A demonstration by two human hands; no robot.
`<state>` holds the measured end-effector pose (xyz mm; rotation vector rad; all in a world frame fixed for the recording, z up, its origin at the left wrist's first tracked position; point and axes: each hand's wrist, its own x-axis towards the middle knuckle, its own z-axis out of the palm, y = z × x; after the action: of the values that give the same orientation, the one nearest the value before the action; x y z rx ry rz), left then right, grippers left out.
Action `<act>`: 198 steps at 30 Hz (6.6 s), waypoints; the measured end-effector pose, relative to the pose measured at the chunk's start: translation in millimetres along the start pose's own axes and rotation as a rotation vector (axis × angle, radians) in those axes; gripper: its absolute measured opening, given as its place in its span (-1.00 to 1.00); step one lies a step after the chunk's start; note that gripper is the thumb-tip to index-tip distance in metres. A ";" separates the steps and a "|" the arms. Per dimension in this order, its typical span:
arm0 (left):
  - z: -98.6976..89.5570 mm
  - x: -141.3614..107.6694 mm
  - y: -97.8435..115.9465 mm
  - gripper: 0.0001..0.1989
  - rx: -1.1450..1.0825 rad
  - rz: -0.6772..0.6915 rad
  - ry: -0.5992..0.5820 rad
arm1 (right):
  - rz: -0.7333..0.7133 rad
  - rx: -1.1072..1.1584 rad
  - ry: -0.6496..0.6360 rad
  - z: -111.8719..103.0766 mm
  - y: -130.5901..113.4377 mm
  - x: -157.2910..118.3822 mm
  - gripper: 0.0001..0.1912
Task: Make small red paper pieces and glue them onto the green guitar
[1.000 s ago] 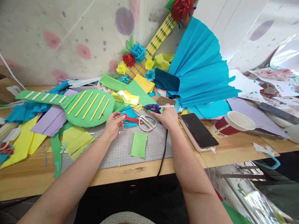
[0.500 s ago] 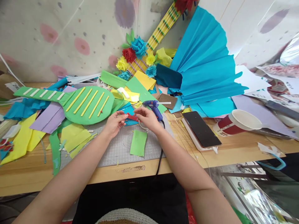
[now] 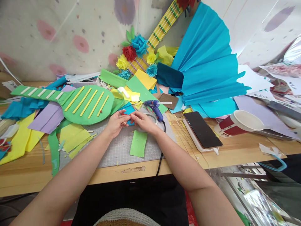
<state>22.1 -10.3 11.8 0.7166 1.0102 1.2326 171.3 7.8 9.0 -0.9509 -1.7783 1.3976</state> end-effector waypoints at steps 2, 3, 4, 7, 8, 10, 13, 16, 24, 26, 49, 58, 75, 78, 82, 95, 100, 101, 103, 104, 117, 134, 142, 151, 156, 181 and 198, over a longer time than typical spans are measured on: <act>0.4 0.5 -0.7 -0.44 -0.007 0.001 -0.002 | -0.001 0.024 -0.016 0.5 2.0 0.9 -0.58; 0.6 0.5 -0.8 -0.44 -0.007 0.001 -0.002 | 0.001 0.041 -0.021 0.4 2.3 1.0 -0.58; 0.9 0.2 -0.9 -0.44 -0.005 0.000 0.000 | 0.006 0.054 -0.028 0.2 2.2 0.9 -0.59; 1.3 -1.1 -0.6 -0.44 0.012 0.003 -0.007 | 0.026 0.069 -0.046 -1.1 -0.4 -0.4 -0.60; 1.3 -1.4 -0.6 -0.44 0.020 0.005 -0.015 | 0.029 0.069 -0.048 -1.3 -1.4 -0.8 -0.61; 0.8 -1.3 -0.9 -0.44 0.034 0.014 -0.029 | 0.021 0.067 -0.049 -1.3 -2.9 -1.4 -0.62; -0.5 0.2 -2.6 -0.43 0.046 0.038 -0.034 | -0.006 0.081 -0.051 0.2 -3.4 -1.6 -0.64; -1.0 2.0 -5.0 -0.42 0.051 0.062 -0.030 | -0.029 0.112 -0.058 1.9 -2.7 -1.7 -0.65; 3.8 0.2 -7.8 -0.42 0.057 0.103 0.024 | -0.073 0.046 -0.065 3.2 -1.9 -3.1 -0.63; 5.1 -0.2 -8.3 -0.42 0.048 0.113 0.033 | -0.094 0.021 -0.055 4.3 0.1 -2.2 -0.62; 4.7 -1.1 -9.0 -0.40 0.012 0.094 0.028 | -0.149 -0.149 0.022 6.8 10.4 0.2 -0.60; 5.4 -2.3 -8.8 -0.44 0.022 0.106 0.033 | -0.157 -0.279 0.092 6.0 12.1 1.2 -0.63; -1.0 4.6 -2.6 -0.59 -0.131 0.051 0.162 | -0.133 -0.527 0.459 6.9 0.9 -5.0 -0.79; -3.7 4.6 0.7 -0.66 -0.208 0.011 0.121 | -0.123 -0.549 0.449 5.1 0.0 -6.0 -0.82; -5.3 0.6 4.6 -0.74 -0.235 -0.021 0.041 | -0.124 -0.571 0.418 3.6 -1.8 -6.4 -0.89; -3.9 -1.6 5.2 -0.79 -0.232 -0.116 -0.008 | -0.289 -0.528 0.366 5.5 -3.7 -6.4 -0.85; -1.3 -5.9 7.6 -0.69 -0.217 -0.151 -0.101 | -0.246 -0.449 0.362 4.4 0.8 -3.8 -0.82; -0.9 -6.3 7.9 -0.68 -0.215 -0.165 -0.106 | -0.233 -0.409 0.356 4.4 2.0 -3.3 -0.81; -0.4 -6.7 7.9 -0.67 -0.222 -0.200 -0.112 | -0.199 -0.312 0.307 5.0 4.3 -2.2 -0.78; -0.1 -6.6 7.5 -0.68 -0.228 -0.221 -0.118 | -0.185 -0.265 0.268 5.6 5.3 -1.6 -0.76; 1.7 -5.3 -0.2 -0.71 -0.184 -0.337 -0.177 | -0.102 -0.083 0.057 11.8 1.1 -2.1 -0.55; 7.6 -7.3 -5.6 -0.57 -0.007 -0.070 -0.070 | -0.219 -0.465 0.137 9.5 -3.5 -7.3 -0.65; 4.6 -6.9 -5.1 -0.62 0.096 0.113 -0.099 | -0.112 -0.282 0.132 7.0 9.5 -0.2 -0.60; 6.3 -2.8 -11.7 -0.63 0.178 0.116 0.029 | -0.087 -0.296 0.132 7.0 3.7 -4.0 -0.59; 4.7 -0.5 -14.0 -0.64 0.263 0.167 0.027 | -0.093 -0.429 0.170 9.1 7.3 -0.3 -0.66; 0.7 -3.1 -8.6 -0.63 0.065 0.128 0.007 | 0.024 -0.673 0.178 -27.9 -11.4 -12.3 -0.80; -12.7 1.1 -8.8 -0.75 0.559 0.583 0.208 | 0.112 -0.716 0.427 -101.9 2.3 -25.3 -0.55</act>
<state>14.2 -12.1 -1.4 1.4119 1.3989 1.5573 271.2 35.9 25.1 -1.5937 -1.9167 0.5197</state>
